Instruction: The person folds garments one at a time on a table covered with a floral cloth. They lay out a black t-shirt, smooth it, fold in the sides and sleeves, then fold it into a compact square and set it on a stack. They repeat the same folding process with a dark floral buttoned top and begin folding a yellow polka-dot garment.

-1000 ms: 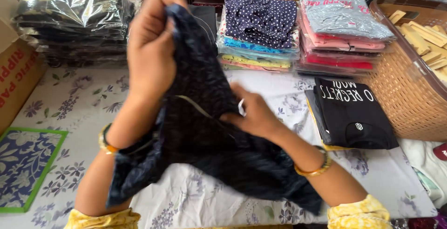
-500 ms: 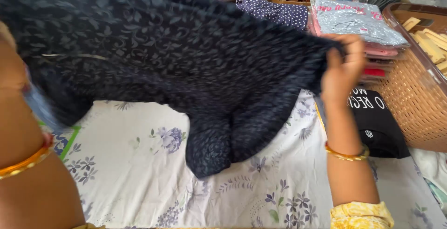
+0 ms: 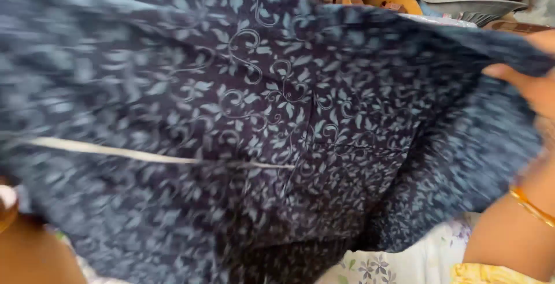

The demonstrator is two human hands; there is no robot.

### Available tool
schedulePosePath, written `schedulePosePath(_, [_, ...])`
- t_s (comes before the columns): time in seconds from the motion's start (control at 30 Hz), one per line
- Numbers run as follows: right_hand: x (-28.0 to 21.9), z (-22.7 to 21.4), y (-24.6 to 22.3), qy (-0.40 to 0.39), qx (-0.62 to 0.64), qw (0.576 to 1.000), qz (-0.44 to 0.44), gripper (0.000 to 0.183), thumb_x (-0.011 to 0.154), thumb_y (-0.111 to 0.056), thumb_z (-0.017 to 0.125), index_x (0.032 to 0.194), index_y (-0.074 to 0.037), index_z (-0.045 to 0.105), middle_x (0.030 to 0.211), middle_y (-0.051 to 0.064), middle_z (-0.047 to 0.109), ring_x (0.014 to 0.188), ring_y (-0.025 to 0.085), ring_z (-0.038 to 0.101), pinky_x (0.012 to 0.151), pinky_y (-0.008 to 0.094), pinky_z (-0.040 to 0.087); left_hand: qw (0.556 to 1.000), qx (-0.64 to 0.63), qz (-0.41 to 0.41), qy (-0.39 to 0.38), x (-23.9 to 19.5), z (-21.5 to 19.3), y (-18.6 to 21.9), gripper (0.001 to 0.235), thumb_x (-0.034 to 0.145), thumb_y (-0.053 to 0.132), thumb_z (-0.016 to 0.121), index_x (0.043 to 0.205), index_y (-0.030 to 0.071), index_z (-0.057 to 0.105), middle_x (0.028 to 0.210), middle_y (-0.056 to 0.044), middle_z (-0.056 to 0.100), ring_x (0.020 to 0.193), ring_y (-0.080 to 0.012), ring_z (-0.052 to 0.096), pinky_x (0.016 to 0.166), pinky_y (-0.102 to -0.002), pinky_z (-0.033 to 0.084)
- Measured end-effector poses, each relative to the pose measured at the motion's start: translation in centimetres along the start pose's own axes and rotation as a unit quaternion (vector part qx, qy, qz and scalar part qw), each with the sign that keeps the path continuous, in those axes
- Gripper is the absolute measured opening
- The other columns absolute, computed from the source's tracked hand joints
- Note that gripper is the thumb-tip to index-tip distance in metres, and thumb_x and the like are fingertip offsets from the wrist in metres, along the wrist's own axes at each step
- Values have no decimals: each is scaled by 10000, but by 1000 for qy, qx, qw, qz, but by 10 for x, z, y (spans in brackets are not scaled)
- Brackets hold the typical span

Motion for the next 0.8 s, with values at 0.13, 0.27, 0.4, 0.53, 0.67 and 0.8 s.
schedulePosePath(0.13, [-40,88,-67,154,-389,842,-341,551,787,-341,901,1228,-48,747,969,245,729,851,355,704,808,459,545,998,43,-34,-11,20,21,-71,312,960,-21,499,1175,93,694,911,-23,644,728,-116,569,598,-263,412])
schedulePosePath(0.27, [14,171,-31,266,-299,810,-429,141,872,-64,723,999,-104,769,1016,136,741,1034,372,689,887,479,536,979,198,-43,-6,35,47,-210,231,949,-53,594,1117,19,735,929,-90,704,827,-160,630,740,-314,493])
schedulePosePath(0.4, [-67,213,-55,347,-330,710,-515,506,689,-142,769,1191,-82,738,1030,150,729,960,387,666,750,496,494,953,302,-2,22,-6,65,-256,432,786,-40,679,1210,42,659,1082,-161,633,957,-298,634,843,-408,514])
schedulePosePath(0.53, [-129,236,-10,63,-235,829,-504,355,838,-121,720,1191,-92,703,1206,120,715,1126,330,654,956,440,499,932,283,51,-220,-76,81,-225,464,755,12,743,1201,109,665,1188,-137,647,1134,-332,598,1024,-444,468])
schedulePosePath(0.67, [-212,271,52,-322,-238,802,-443,563,649,-141,784,1207,-121,711,1252,65,713,1173,286,632,1025,410,478,854,250,53,-454,-160,79,-218,706,568,86,820,1249,196,671,1438,-133,524,1303,-360,438,1053,-483,375])
schedulePosePath(0.8, [-246,278,96,-367,-271,774,-439,728,626,-68,780,1338,-81,626,1442,167,556,1318,407,500,988,504,419,805,402,-29,-436,-197,67,-231,852,619,113,818,1426,267,590,1532,-66,467,1384,-344,386,1044,-515,332])
Point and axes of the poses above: each hand's wrist, its own x-axis towards the middle knuckle, its own z-axis out of the palm, y = z × x, the point moved 5 cm from there along x, towards the middle knuckle
